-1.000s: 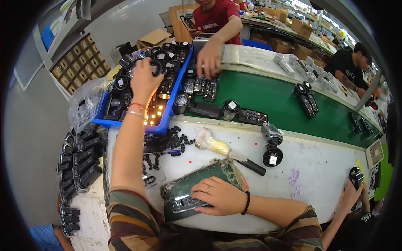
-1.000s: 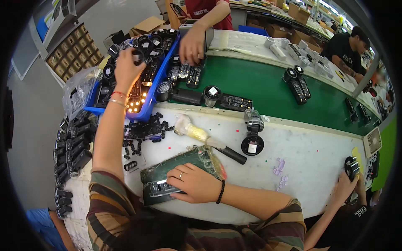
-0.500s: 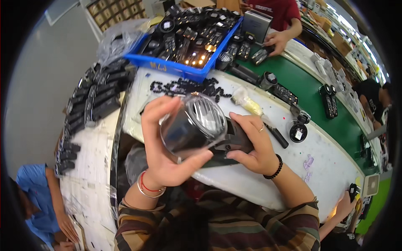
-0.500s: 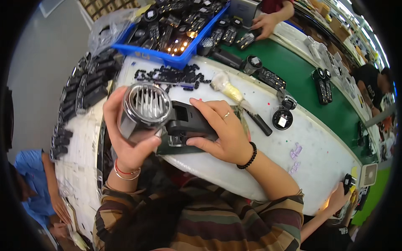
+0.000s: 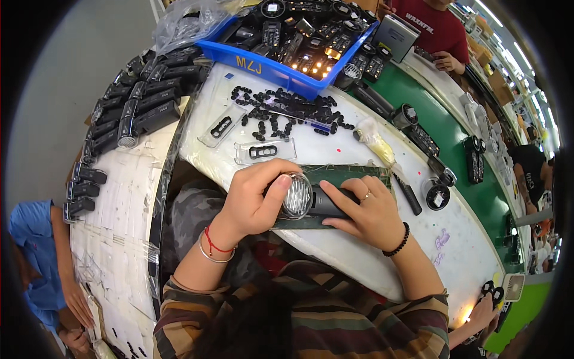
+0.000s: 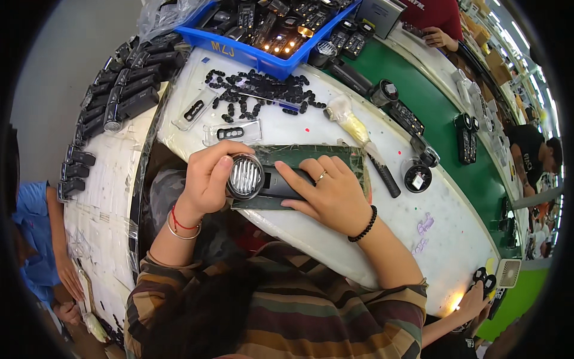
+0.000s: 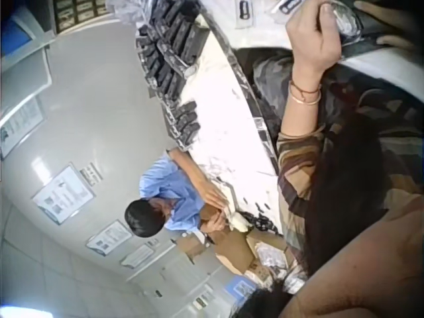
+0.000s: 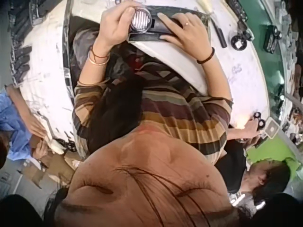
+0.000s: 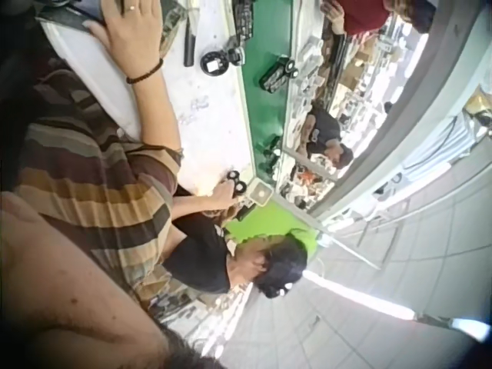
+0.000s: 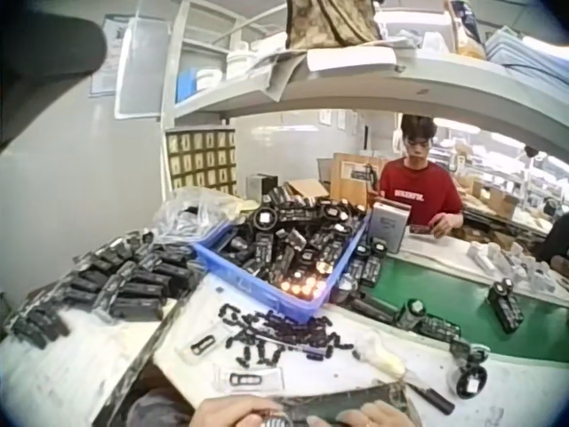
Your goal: Assembling and cleaning electronic components at a production line workstation.
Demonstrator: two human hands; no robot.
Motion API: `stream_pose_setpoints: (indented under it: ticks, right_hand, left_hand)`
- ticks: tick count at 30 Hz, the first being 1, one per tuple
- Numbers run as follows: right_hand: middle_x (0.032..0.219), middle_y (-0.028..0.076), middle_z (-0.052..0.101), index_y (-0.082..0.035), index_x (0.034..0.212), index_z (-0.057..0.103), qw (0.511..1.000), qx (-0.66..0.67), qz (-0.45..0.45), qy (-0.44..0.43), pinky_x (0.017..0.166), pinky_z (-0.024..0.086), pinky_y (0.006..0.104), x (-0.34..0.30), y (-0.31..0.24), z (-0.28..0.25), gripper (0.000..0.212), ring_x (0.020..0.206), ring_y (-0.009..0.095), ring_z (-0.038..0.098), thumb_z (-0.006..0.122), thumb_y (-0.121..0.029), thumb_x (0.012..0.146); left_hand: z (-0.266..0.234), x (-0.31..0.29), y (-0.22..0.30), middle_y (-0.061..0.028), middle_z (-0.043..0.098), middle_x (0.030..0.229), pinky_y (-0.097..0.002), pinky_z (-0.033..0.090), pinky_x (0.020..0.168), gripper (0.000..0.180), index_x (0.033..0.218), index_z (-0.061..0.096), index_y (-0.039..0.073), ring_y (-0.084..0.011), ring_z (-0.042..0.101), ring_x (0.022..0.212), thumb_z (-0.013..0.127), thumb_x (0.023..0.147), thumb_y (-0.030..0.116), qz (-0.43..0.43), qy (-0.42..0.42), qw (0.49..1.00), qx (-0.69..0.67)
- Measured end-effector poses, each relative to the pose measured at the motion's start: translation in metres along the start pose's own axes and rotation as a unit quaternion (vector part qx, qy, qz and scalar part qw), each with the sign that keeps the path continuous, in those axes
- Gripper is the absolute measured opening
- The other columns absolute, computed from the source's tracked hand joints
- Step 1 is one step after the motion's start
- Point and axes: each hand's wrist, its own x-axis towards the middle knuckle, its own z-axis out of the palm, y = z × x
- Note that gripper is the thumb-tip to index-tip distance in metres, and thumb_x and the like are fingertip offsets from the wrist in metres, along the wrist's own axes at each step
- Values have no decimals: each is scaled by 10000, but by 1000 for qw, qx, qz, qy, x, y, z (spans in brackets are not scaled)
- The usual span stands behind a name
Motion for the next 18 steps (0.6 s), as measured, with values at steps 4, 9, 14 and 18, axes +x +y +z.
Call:
stream_pose_setpoints:
  ticks: [4,9,14,18]
  right_hand:
    - [960,67,538,-131,1256,609,1000,20,10,-2,706,436,357,1,-1,6,615,783,245,501,751,-381,712]
    - [1000,83,551,-109,1270,595,999,37,19,-32,737,437,379,3,0,6,605,818,269,509,734,-371,743]
    - [1125,109,557,-75,1367,478,995,52,44,-77,832,454,389,3,-8,9,654,970,286,541,659,-390,824]
    - [1225,145,544,-43,1377,446,990,91,39,-101,929,433,420,1,-6,-1,668,1065,323,531,663,-359,830]
  left_hand:
    - [1,-3,-4,-159,619,759,-322,477,618,182,945,605,-22,-280,608,648,493,920,119,-33,-18,999,-26]
    - [2,-4,-6,-159,593,743,-338,466,622,149,937,577,-17,-300,591,655,497,911,106,-51,-36,998,-25]
    - [3,-3,-11,-166,590,763,-341,466,631,154,929,568,-18,-309,588,671,498,909,118,-44,-39,997,-41]
    - [3,-1,-13,-173,592,787,-358,473,664,178,919,559,-17,-332,588,714,503,900,151,2,-52,998,-21]
